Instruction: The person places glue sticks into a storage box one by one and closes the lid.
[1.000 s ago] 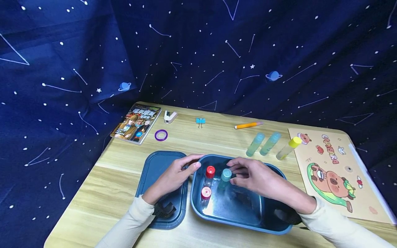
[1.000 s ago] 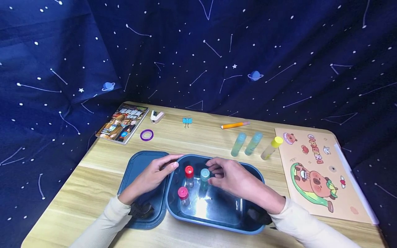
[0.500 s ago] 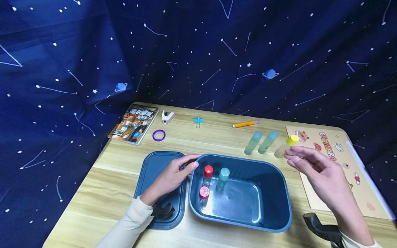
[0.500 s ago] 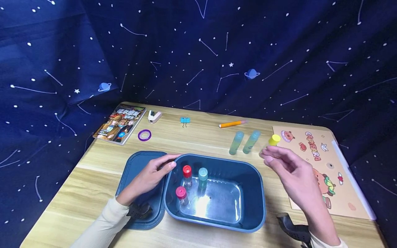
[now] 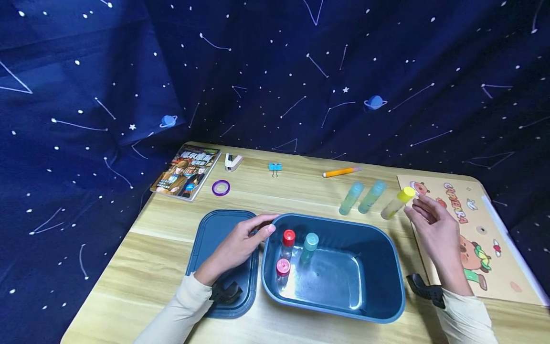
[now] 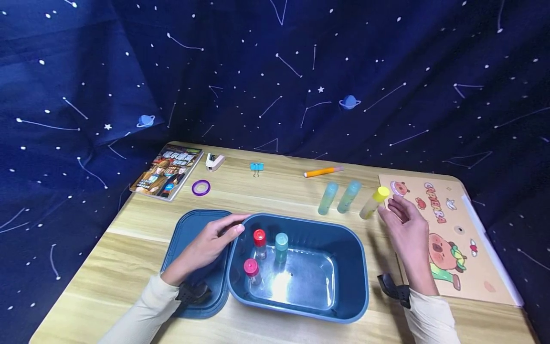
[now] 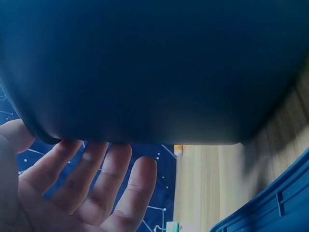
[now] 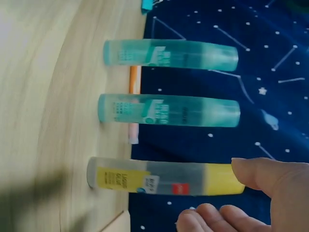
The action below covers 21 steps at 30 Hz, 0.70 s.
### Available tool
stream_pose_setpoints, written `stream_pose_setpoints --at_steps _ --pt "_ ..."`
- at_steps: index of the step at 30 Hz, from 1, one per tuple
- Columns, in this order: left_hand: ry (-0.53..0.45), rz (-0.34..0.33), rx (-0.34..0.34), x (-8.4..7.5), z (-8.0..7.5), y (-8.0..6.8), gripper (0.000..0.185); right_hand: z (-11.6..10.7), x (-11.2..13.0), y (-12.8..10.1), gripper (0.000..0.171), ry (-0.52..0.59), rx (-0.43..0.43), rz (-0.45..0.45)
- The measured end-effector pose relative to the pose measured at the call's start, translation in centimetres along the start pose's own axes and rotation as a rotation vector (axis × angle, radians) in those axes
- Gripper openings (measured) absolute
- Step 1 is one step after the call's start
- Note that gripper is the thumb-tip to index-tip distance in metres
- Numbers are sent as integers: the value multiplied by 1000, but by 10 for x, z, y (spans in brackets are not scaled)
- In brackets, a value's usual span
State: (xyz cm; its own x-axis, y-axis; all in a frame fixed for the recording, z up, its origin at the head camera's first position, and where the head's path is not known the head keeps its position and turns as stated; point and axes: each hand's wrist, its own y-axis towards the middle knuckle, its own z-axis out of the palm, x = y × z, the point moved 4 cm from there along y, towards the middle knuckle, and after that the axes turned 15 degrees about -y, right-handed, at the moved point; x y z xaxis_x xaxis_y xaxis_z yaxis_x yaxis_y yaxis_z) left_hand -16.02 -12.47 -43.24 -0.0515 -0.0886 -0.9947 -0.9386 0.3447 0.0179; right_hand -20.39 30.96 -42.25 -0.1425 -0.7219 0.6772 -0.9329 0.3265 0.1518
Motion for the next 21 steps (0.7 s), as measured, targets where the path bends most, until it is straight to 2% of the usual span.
stream_pose_setpoints --at_steps 8,16,21 --pt "-8 -12 1 2 0 1 38 15 4 21 60 -93 16 -23" --pt "2 -12 -1 1 1 1 40 11 11 24 50 -111 -22 -46" --pt "-4 -26 -5 2 0 1 39 -2 15 21 50 -90 -29 -28"
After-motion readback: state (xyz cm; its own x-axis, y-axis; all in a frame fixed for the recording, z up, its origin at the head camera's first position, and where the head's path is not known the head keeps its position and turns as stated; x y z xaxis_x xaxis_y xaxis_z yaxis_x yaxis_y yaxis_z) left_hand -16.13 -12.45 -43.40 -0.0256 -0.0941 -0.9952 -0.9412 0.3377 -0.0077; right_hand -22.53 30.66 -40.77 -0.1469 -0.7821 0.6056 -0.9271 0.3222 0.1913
